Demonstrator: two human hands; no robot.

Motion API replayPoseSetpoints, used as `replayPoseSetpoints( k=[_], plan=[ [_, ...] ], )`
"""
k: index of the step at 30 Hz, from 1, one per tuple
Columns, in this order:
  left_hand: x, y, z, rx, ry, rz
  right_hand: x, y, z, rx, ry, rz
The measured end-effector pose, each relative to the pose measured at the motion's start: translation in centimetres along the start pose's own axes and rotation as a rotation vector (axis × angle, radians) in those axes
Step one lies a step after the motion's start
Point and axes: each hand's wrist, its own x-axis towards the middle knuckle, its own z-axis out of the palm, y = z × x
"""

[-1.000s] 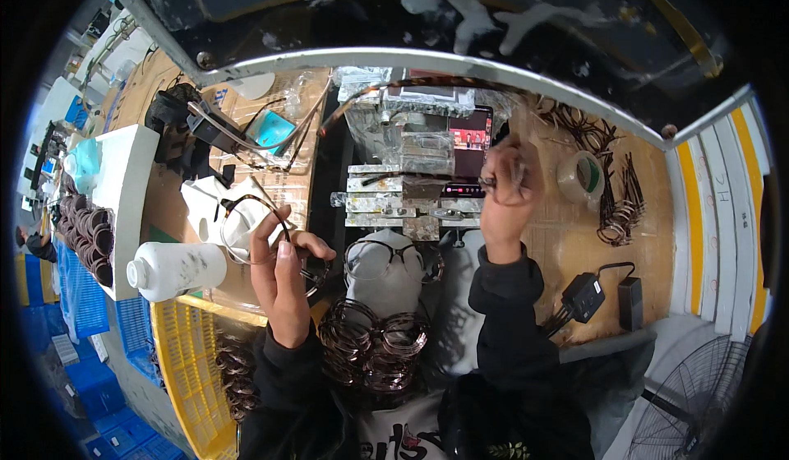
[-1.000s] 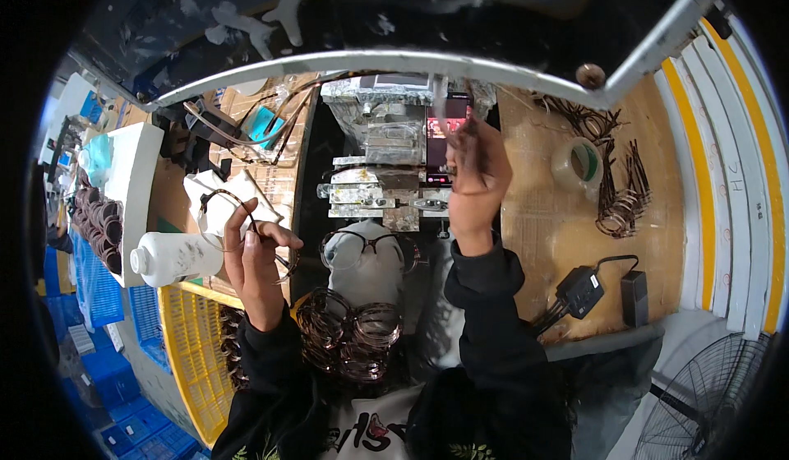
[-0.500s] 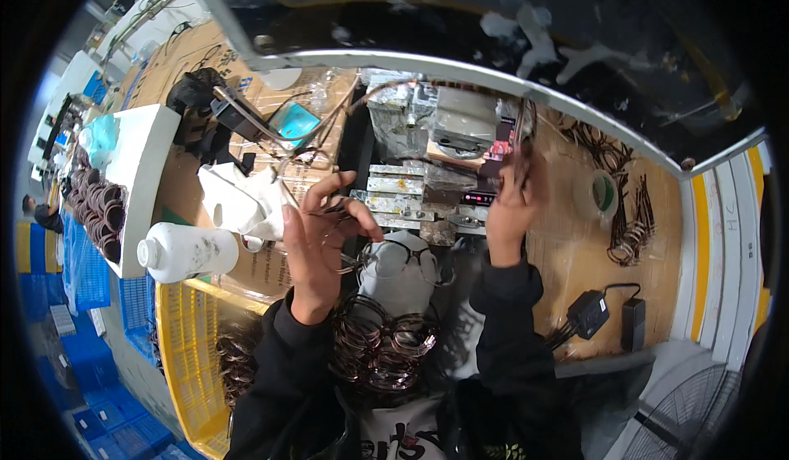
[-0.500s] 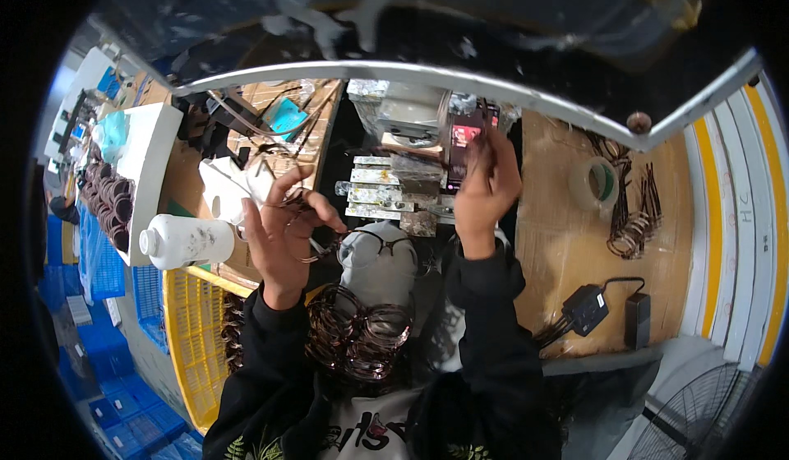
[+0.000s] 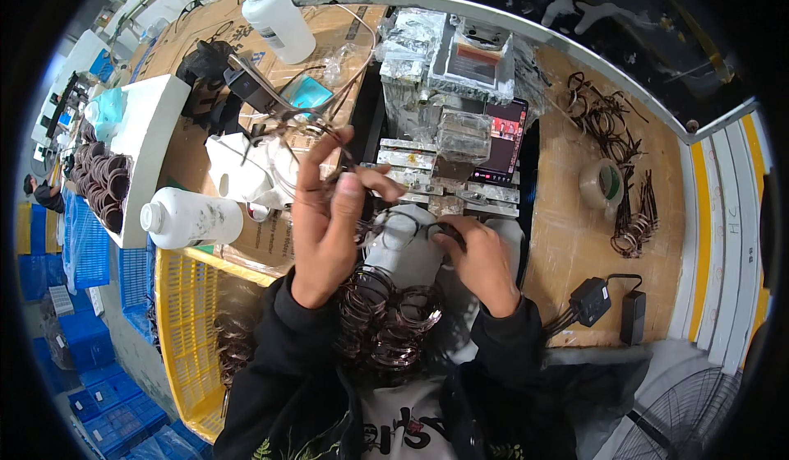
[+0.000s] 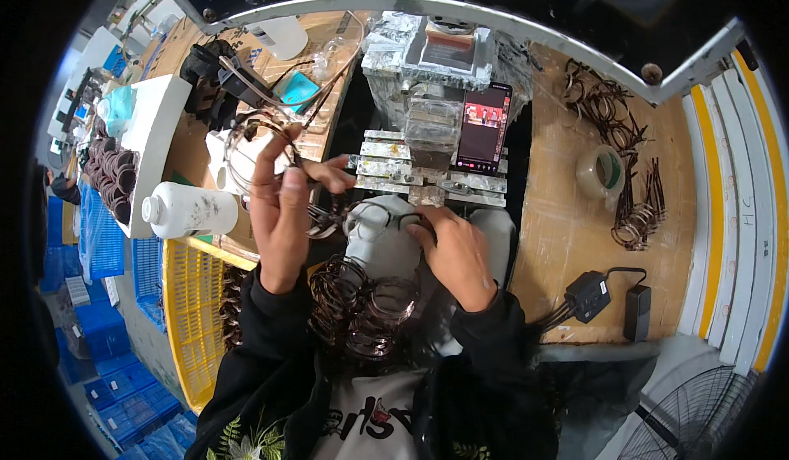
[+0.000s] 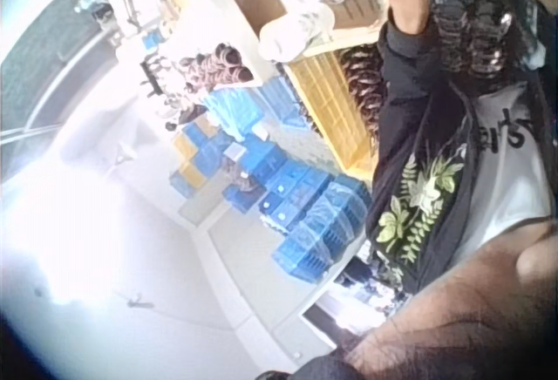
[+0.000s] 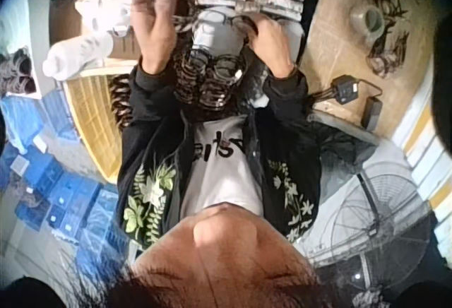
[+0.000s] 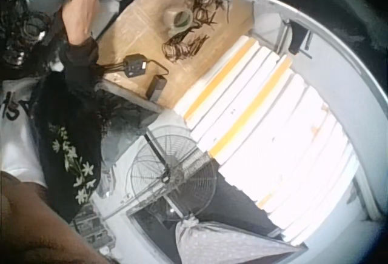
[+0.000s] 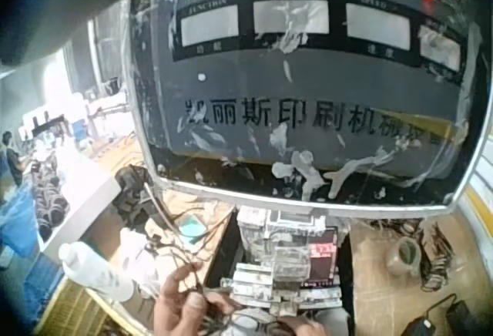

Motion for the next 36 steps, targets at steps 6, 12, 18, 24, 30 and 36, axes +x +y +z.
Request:
replayPoseSetpoints(
  k=[6,12,18,24,30,36],
  plan=[
    [-0.8,-0.4,-2.5,-0.099,0.183,-0.068,-1.6,1.4,-4.1,0.307,0.442,-0.283],
    [-1.8,-1.0,-3.0,-0.171,0.218,-0.141,5.9,4.3,-4.1,0.767,0.843,-0.464],
    [-2.1,-1.3,-2.6,-0.172,0.207,-0.161,10.6,5.3,-0.9,0.888,0.719,-0.371],
    [-1.3,-1.5,-1.0,-0.189,0.191,-0.151,10.7,4.6,-1.0,0.62,0.867,-0.422],
    [-0.3,0.1,-0.2,-0.353,0.099,-0.226,5.3,1.3,-1.7,0.434,0.86,-0.613],
    [-1.7,0.8,2.4,-0.104,-0.127,0.134,0.0,-3.0,-0.5,0.105,0.477,-0.743]
  ],
)
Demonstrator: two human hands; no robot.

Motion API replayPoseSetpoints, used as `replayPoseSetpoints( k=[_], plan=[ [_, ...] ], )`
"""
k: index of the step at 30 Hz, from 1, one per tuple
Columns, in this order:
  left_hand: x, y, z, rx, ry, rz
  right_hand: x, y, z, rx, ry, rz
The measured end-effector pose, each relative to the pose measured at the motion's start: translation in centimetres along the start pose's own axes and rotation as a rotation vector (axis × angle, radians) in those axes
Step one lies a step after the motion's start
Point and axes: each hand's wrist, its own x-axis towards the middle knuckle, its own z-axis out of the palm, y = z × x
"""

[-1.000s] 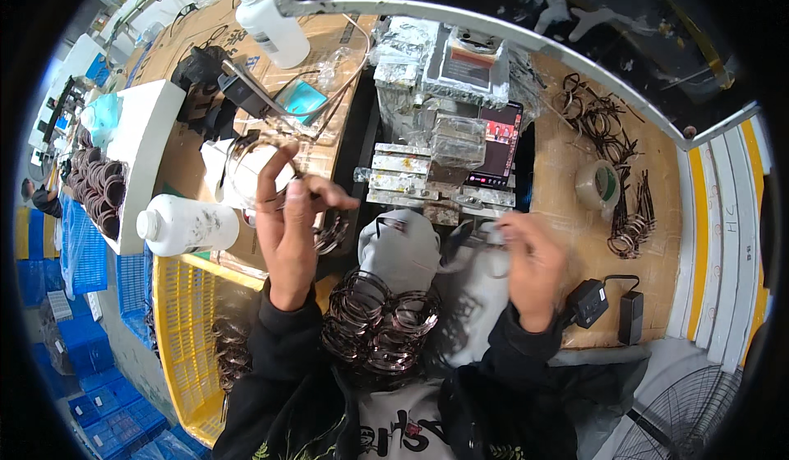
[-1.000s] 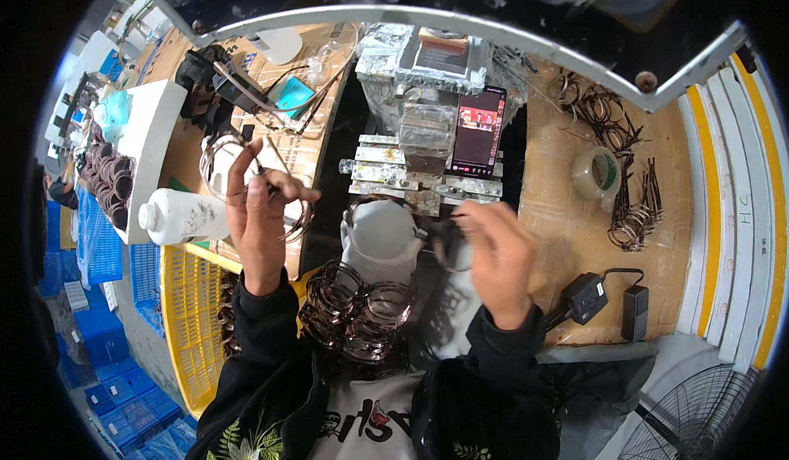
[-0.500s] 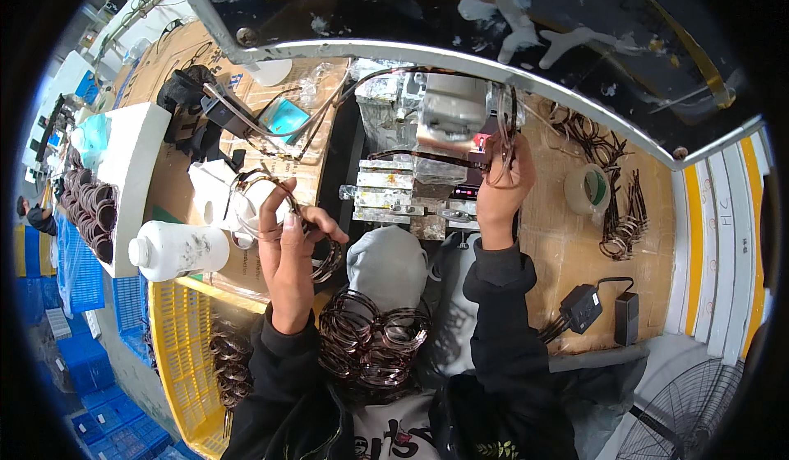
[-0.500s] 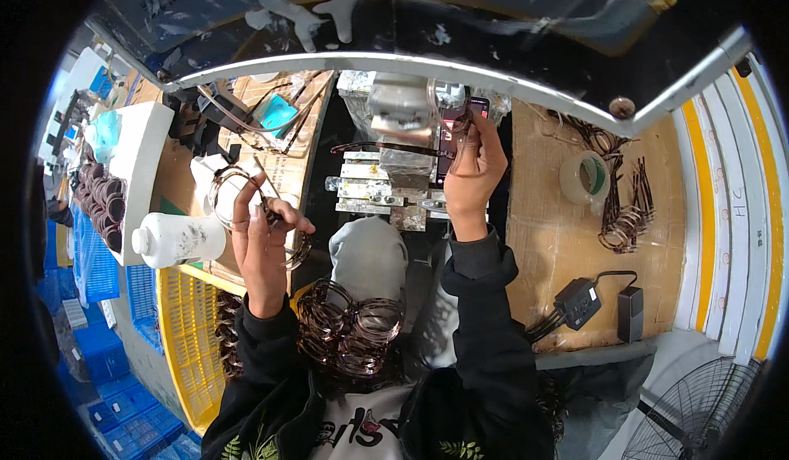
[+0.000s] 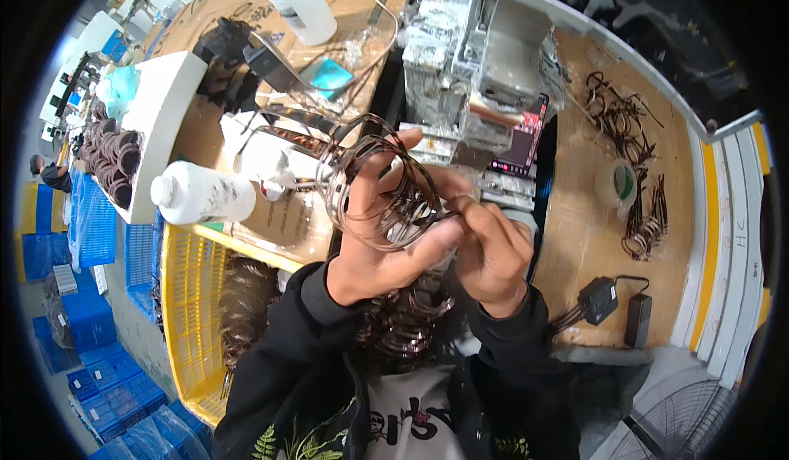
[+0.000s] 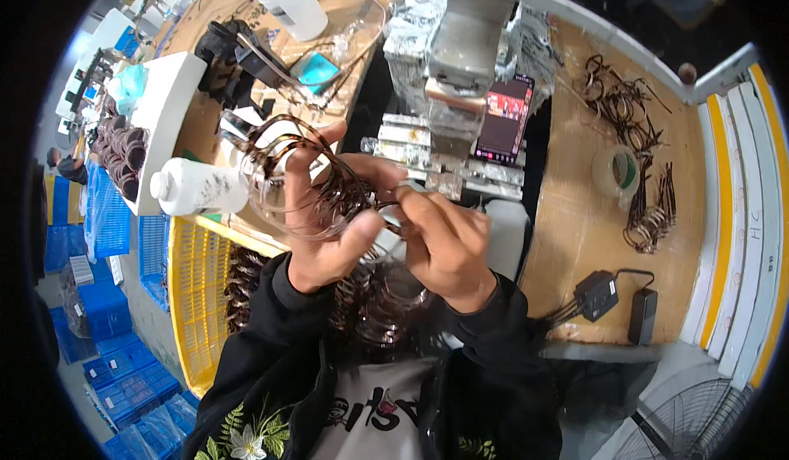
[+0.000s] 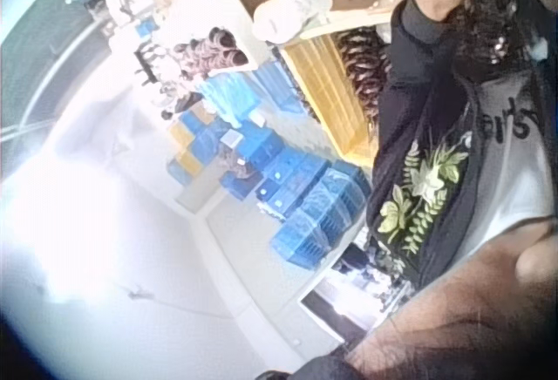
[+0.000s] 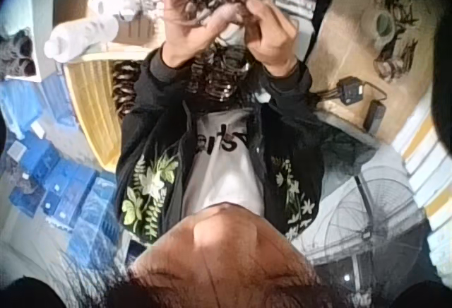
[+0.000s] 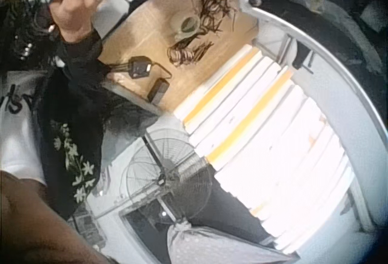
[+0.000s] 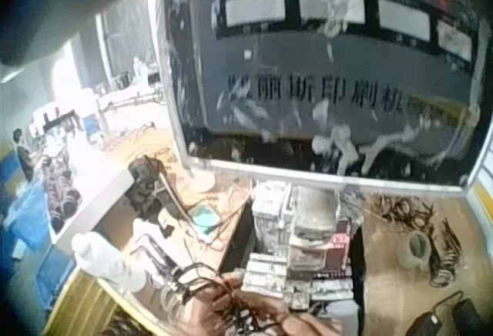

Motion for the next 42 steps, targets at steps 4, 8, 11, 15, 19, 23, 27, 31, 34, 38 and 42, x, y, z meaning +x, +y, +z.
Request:
replayPoseSetpoints(
  k=[4,8,11,15,19,23,27,31,34,38,42],
  plan=[
    [-0.6,0.5,-1.7,0.081,0.003,-0.059,-1.3,-2.0,-2.4,-0.063,-0.264,0.259],
    [-0.5,-0.7,-3.2,-0.11,0.229,-0.2,-3.2,-2.9,-2.6,-0.129,-0.716,0.372],
    [-0.7,-1.9,-3.8,-0.077,0.258,-0.218,-3.4,-2.3,-2.9,-0.134,-0.403,0.269],
    [-1.3,-2.9,-4.6,0.043,0.288,-0.264,-1.8,-0.2,-6.0,-0.033,-0.131,0.327],
    [-1.8,-3.5,-4.9,0.043,0.266,-0.34,-0.8,2.1,-7.3,0.133,0.166,0.448],
    [-1.9,-3.7,-4.9,0.108,0.264,-0.332,0.0,5.4,-3.9,0.418,0.514,0.237],
    [-1.5,-3.5,-5.0,0.047,0.297,-0.318,2.2,9.5,0.2,0.449,0.575,0.425],
    [-1.4,-3.1,-4.9,-0.036,0.32,-0.303,2.7,11.9,1.8,0.426,0.509,0.412],
    [-1.3,-2.6,-4.9,-0.128,0.313,-0.304,1.9,13.1,1.9,0.481,0.511,0.433],
    [-0.6,-2.4,-4.5,-0.161,0.288,-0.285,1.6,14.2,2.3,0.49,0.581,0.404],
    [0.0,-1.7,-3.8,-0.212,0.339,-0.376,1.5,12.0,1.4,0.071,0.572,0.279]
  ],
)
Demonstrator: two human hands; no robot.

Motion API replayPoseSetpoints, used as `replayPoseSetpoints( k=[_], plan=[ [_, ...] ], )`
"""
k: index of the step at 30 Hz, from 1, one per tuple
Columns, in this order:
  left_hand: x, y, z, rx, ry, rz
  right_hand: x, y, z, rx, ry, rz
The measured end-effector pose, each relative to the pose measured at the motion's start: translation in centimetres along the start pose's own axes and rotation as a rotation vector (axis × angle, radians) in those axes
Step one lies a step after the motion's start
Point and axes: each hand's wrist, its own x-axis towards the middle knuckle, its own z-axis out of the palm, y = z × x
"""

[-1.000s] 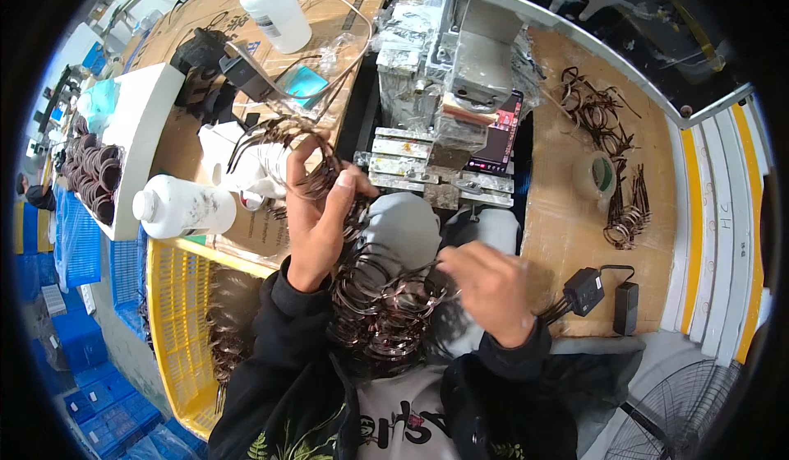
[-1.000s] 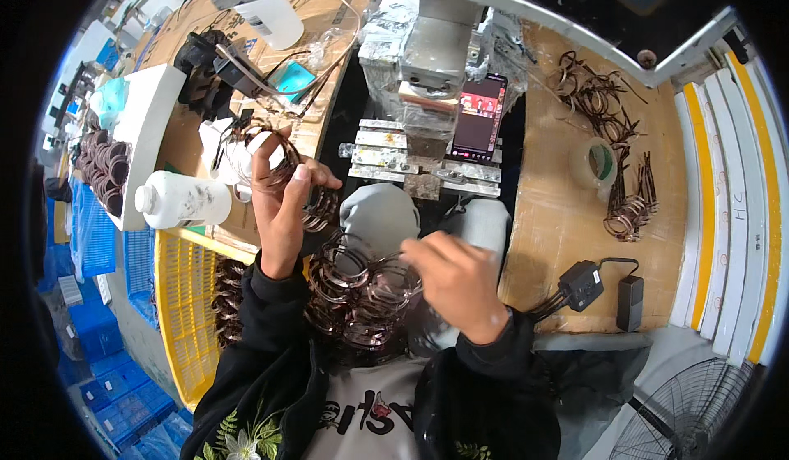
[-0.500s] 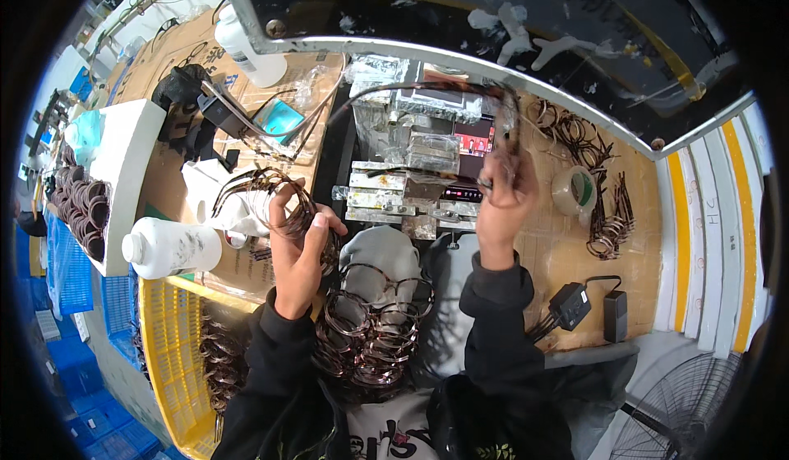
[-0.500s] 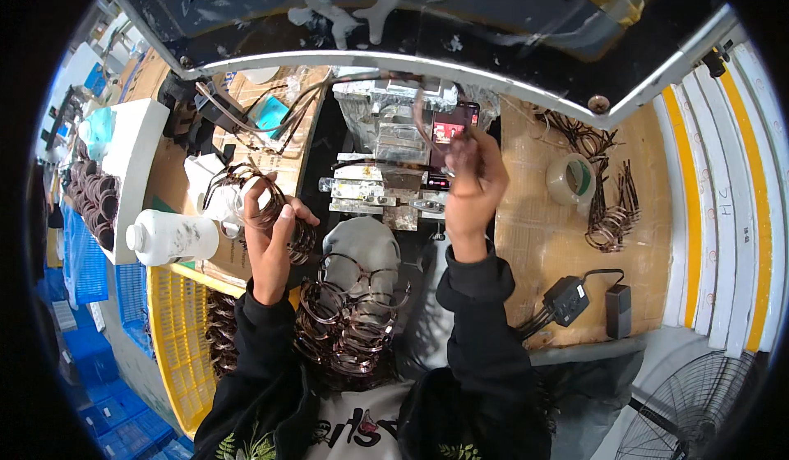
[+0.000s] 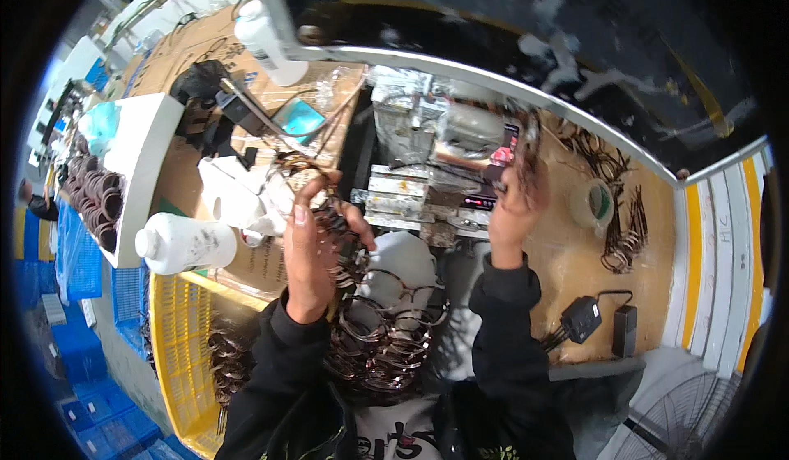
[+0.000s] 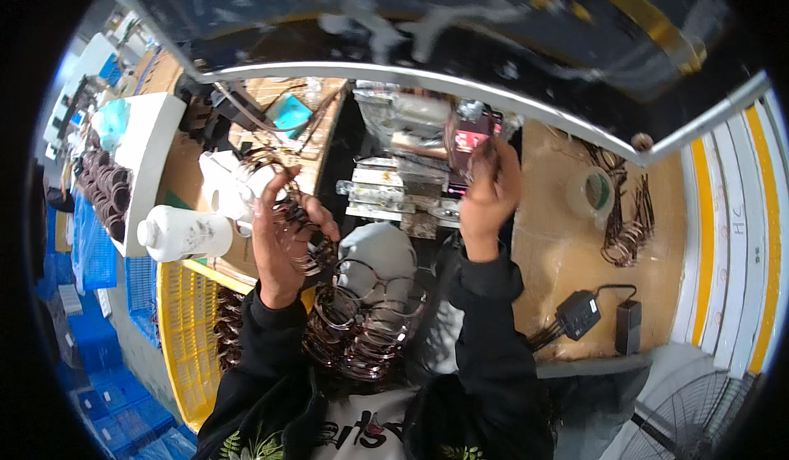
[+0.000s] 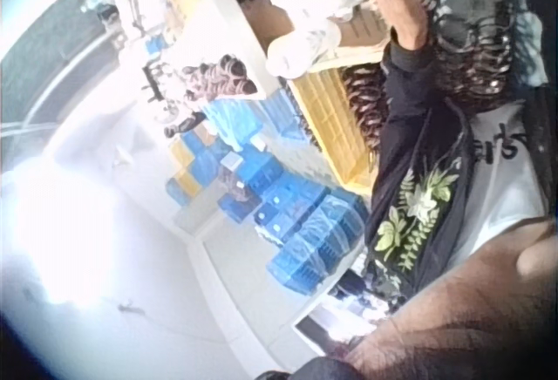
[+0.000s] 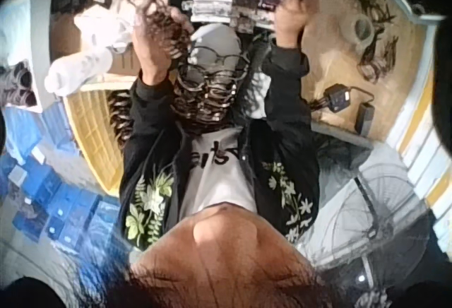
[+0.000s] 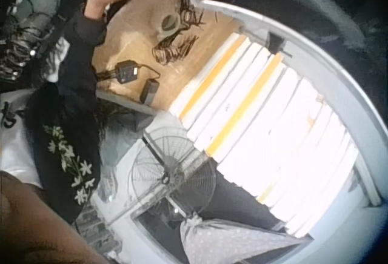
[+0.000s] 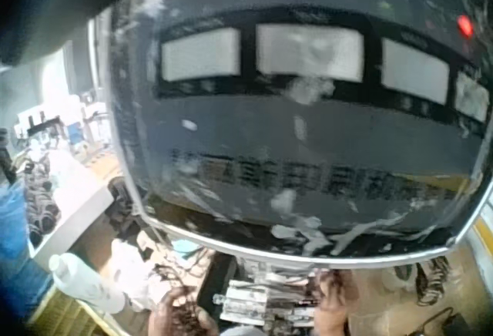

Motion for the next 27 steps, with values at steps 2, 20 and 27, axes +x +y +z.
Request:
replayPoseSetpoints(
  k=[2,20,27],
  plan=[
    [-0.1,0.6,0.5,-0.071,-0.002,-0.081,-0.9,-2.8,-0.9,0.069,-0.029,-0.152],
    [-0.7,1.5,0.8,0.04,-0.078,0.217,-6.6,-15.5,-9.3,-0.276,-1.072,0.098],
    [-0.1,0.9,-0.4,0.085,0.056,0.196,-1.7,-10.9,-10.2,0.307,-0.122,0.206]
  ],
)
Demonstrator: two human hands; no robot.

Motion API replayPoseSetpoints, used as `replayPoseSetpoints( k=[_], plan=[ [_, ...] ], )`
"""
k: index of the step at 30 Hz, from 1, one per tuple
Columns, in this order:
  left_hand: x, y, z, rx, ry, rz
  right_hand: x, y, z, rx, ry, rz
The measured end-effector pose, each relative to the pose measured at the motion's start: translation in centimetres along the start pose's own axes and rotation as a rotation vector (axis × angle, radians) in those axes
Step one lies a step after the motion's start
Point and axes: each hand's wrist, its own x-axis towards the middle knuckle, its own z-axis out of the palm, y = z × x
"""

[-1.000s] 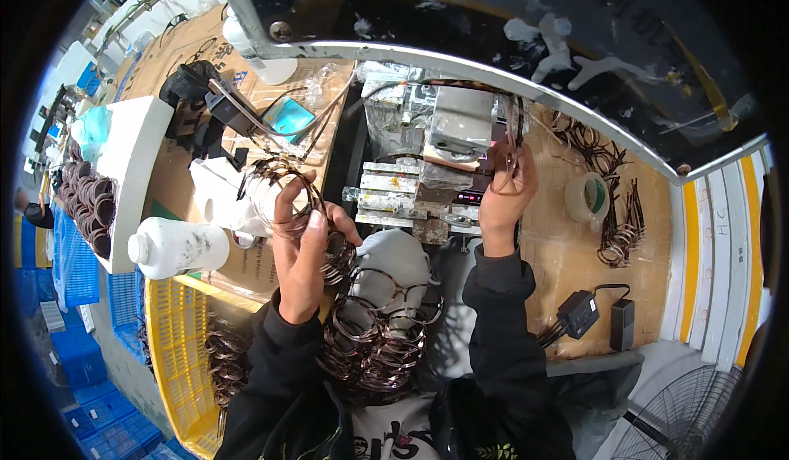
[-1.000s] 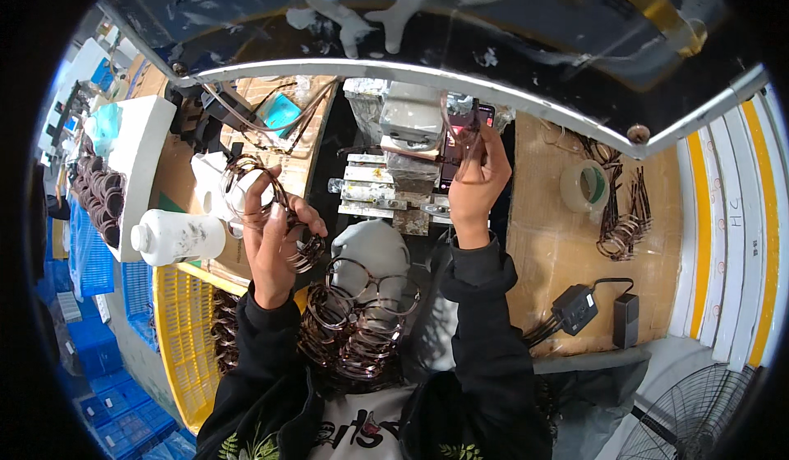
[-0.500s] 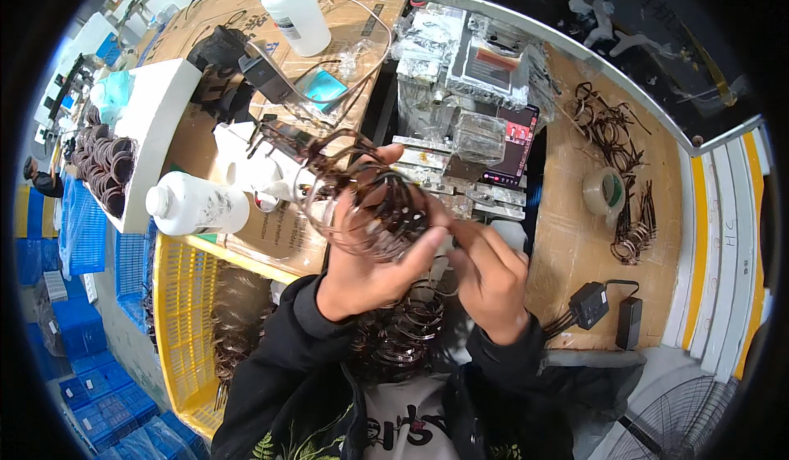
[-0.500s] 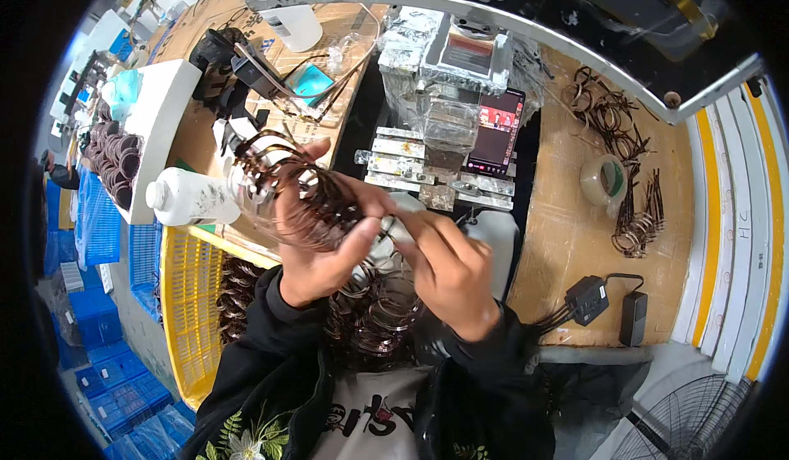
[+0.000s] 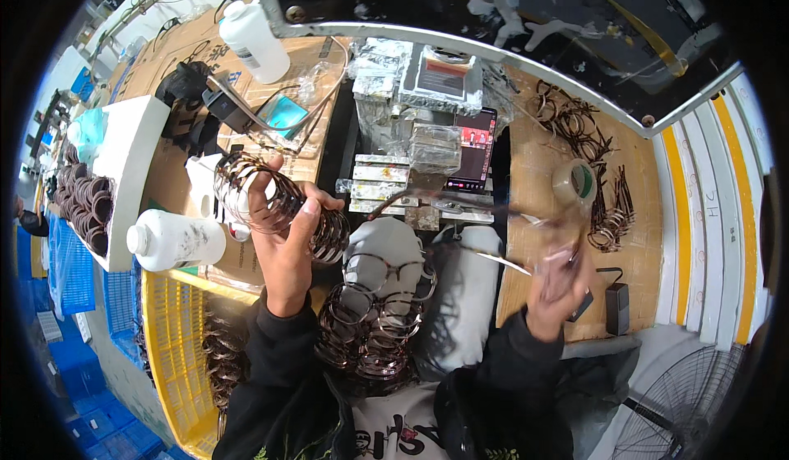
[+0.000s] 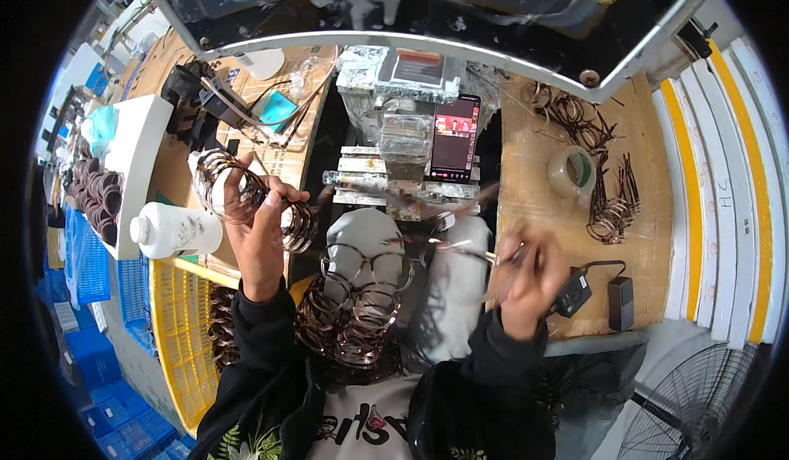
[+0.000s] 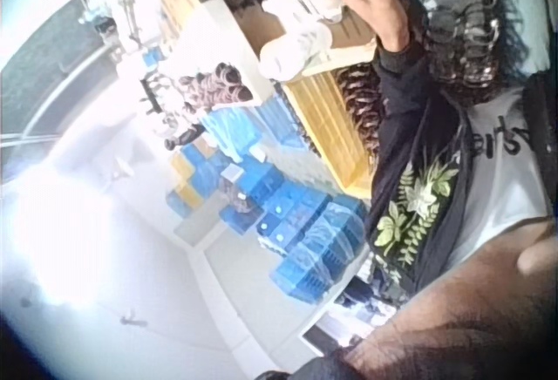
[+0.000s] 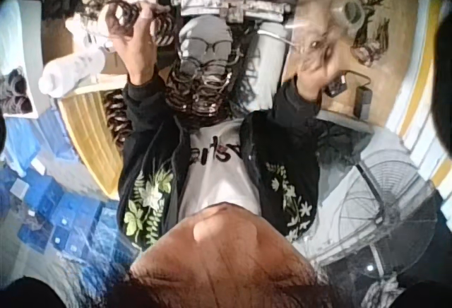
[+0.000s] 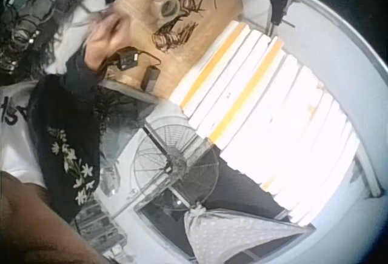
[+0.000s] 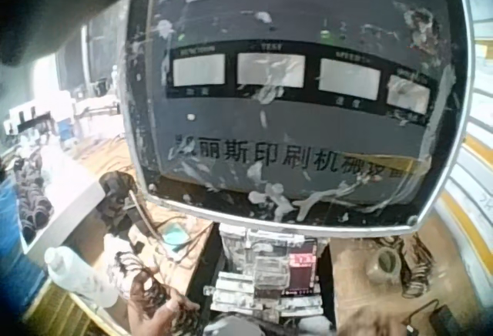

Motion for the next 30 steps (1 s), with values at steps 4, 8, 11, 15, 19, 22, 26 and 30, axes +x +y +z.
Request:
replayPoseSetpoints(
  k=[4,8,11,15,19,22,26,30],
  plan=[
    [-0.5,-0.5,0.0,0.022,-0.028,-0.056,4.0,8.1,3.6,0.368,0.111,0.169],
    [-0.9,-0.7,-0.3,-0.001,-0.015,-0.09,5.9,12.0,6.2,0.24,0.001,0.209],
    [-0.9,-0.7,-0.5,0.108,-0.029,-0.104,6.2,12.2,7.0,0.072,0.029,0.155],
    [-0.5,-0.7,0.1,0.09,-0.043,-0.137,6.1,12.4,7.6,0.104,0.124,0.069],
    [-0.2,-0.4,1.5,-0.114,0.028,-0.184,5.0,11.7,6.7,0.141,0.127,0.201],
    [-0.1,0.2,1.9,-0.191,0.014,-0.222,3.7,10.1,5.8,0.039,0.062,-0.01],
    [-0.3,0.9,2.1,-0.306,-0.118,-0.258,0.6,6.3,5.8,-0.015,-0.1,-0.111],
    [-1.1,0.6,3.6,-0.305,-0.262,-0.209,-1.6,3.7,8.1,-0.46,-0.251,-0.336]
  ],
)
